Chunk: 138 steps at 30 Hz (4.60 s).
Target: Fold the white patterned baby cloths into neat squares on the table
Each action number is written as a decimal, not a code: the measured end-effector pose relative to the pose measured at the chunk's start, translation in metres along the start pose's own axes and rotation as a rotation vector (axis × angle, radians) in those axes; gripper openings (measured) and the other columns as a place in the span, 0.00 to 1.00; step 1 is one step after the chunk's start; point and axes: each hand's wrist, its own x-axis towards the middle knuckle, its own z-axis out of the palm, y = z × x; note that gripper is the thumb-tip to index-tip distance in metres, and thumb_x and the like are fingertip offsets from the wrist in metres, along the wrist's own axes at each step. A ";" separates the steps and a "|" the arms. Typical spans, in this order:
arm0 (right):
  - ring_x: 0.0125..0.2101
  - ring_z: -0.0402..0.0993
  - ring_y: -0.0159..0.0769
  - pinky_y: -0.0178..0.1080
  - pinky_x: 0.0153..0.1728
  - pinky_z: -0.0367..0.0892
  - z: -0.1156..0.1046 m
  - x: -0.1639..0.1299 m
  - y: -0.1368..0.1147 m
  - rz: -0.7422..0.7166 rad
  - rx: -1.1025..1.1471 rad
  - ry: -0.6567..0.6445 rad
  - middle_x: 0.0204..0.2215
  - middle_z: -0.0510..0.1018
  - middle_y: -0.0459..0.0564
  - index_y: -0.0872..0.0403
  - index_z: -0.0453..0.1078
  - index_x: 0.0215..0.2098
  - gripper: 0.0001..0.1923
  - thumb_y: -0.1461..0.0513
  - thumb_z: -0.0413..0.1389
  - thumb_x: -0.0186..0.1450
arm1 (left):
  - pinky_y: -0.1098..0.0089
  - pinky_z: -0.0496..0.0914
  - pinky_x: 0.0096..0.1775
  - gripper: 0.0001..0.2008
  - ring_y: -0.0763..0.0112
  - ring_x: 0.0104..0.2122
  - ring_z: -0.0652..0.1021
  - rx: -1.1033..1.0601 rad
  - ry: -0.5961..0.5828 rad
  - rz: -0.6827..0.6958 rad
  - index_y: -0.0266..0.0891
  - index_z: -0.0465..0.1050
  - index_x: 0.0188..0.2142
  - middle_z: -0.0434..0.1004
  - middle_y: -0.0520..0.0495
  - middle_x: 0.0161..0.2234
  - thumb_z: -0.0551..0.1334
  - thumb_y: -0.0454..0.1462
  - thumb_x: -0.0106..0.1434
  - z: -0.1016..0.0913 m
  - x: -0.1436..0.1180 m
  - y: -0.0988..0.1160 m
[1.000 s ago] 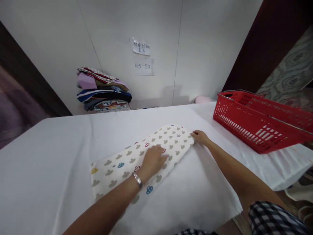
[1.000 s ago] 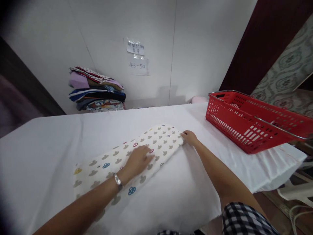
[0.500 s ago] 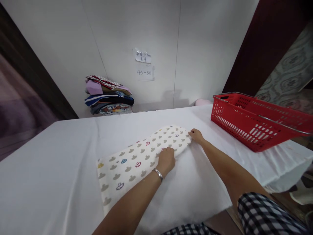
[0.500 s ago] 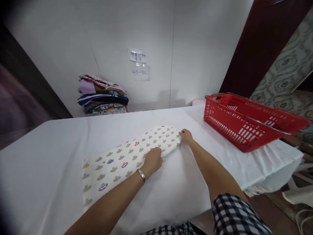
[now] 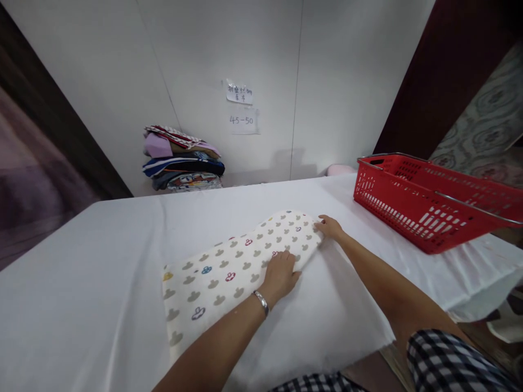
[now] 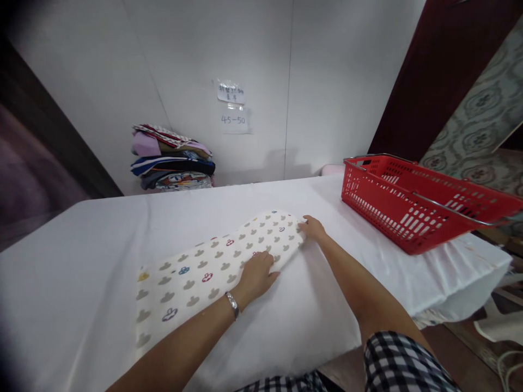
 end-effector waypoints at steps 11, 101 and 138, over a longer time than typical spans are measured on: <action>0.36 0.73 0.33 0.32 0.36 0.66 -0.002 0.003 0.005 -0.027 0.073 0.008 0.41 0.76 0.48 0.53 0.66 0.54 0.25 0.67 0.52 0.57 | 0.53 0.49 0.60 0.25 0.57 0.62 0.54 0.001 -0.026 -0.124 0.38 0.60 0.57 0.56 0.41 0.62 0.49 0.48 0.65 -0.002 0.021 -0.047; 0.43 0.71 0.43 0.38 0.41 0.64 0.111 -0.007 -0.222 -0.899 -0.455 -0.574 0.45 0.75 0.55 0.53 0.73 0.42 0.14 0.65 0.55 0.58 | 0.46 0.48 0.57 0.17 0.57 0.48 0.71 0.241 0.179 -0.609 0.40 0.72 0.46 0.75 0.42 0.45 0.50 0.40 0.64 -0.087 -0.118 -0.202; 0.47 0.65 0.38 0.42 0.50 0.57 0.135 -0.018 -0.193 -0.946 -0.181 -0.261 0.46 0.72 0.52 0.52 0.69 0.48 0.16 0.59 0.44 0.69 | 0.51 0.51 0.58 0.21 0.57 0.57 0.64 0.275 0.268 -0.604 0.37 0.69 0.50 0.69 0.42 0.54 0.48 0.32 0.61 -0.081 -0.105 -0.195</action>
